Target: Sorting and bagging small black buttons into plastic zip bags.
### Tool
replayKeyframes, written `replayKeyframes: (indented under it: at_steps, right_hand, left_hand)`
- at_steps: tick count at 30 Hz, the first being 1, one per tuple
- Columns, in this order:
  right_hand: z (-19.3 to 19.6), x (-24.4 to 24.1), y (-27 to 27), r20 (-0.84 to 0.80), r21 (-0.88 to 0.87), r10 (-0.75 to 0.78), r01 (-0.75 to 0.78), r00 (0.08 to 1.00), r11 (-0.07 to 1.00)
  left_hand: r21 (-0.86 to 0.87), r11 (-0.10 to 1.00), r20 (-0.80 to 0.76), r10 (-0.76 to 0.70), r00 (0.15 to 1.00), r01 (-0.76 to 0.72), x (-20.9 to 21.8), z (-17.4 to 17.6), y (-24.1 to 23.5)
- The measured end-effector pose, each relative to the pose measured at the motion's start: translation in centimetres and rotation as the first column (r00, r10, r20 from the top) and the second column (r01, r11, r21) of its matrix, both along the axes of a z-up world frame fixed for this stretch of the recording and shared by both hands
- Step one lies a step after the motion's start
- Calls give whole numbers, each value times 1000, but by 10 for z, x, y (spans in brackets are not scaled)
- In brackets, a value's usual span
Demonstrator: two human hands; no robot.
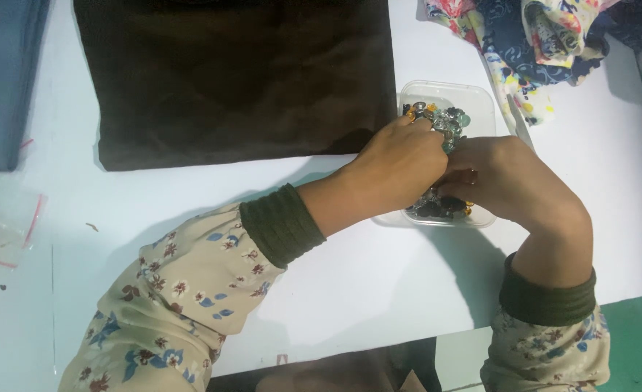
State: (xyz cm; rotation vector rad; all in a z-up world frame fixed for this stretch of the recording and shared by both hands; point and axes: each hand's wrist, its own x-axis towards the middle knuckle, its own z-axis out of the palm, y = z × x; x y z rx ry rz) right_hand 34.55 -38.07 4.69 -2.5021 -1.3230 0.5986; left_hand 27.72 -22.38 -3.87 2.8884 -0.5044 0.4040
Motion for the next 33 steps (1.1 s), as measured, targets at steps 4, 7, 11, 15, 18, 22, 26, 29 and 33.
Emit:
replayKeyframes:
  at_steps: [4, 7, 11, 15, 18, 22, 26, 29, 33]
  right_hand:
    - [-7, 1, -1, 94, 32, 51, -54, 994, 998]
    - [-7, 3, -1, 105, -12, 12, -11, 994, 1000]
    - [-5, 4, 0, 103, 152, 59, -75, 993, 986]
    - [-4, 2, 3, 93, 79, -66, 58, 994, 995]
    - [-9, 6, -1, 175, 151, -13, -14, 985, 988]
    - [-15, 12, -6, 255, 204, 52, -107, 965, 973]
    - [-5, 9, -5, 216, 260, 12, -69, 976, 963]
    - [-2, 9, -7, 234, 281, 33, -100, 972, 955]
    - [-20, 17, -11, 220, 81, 0, -18, 976, 997]
  left_hand:
    - [8, 1000, 26, -15, 1000, 14, 0, 0, 1]
    - [-20, 1000, 25, -7, 1000, 8, 0, -1, 1]
    - [-68, 998, 11, -17, 1000, 18, -3, 3, 3]
    - [-84, 996, 24, -8, 1000, 10, -2, -2, 2]
    - [-104, 994, 25, -11, 1000, 14, -3, 0, 2]
    - [-77, 997, 47, 5, 999, -1, -2, -1, 1]
    - [-120, 993, -6, -1, 1000, 0, -2, -3, 1]
    - [-119, 993, 1, -1, 1000, 1, -1, -6, 1]
    - [-64, 998, 80, 5, 997, 0, -1, -4, 2]
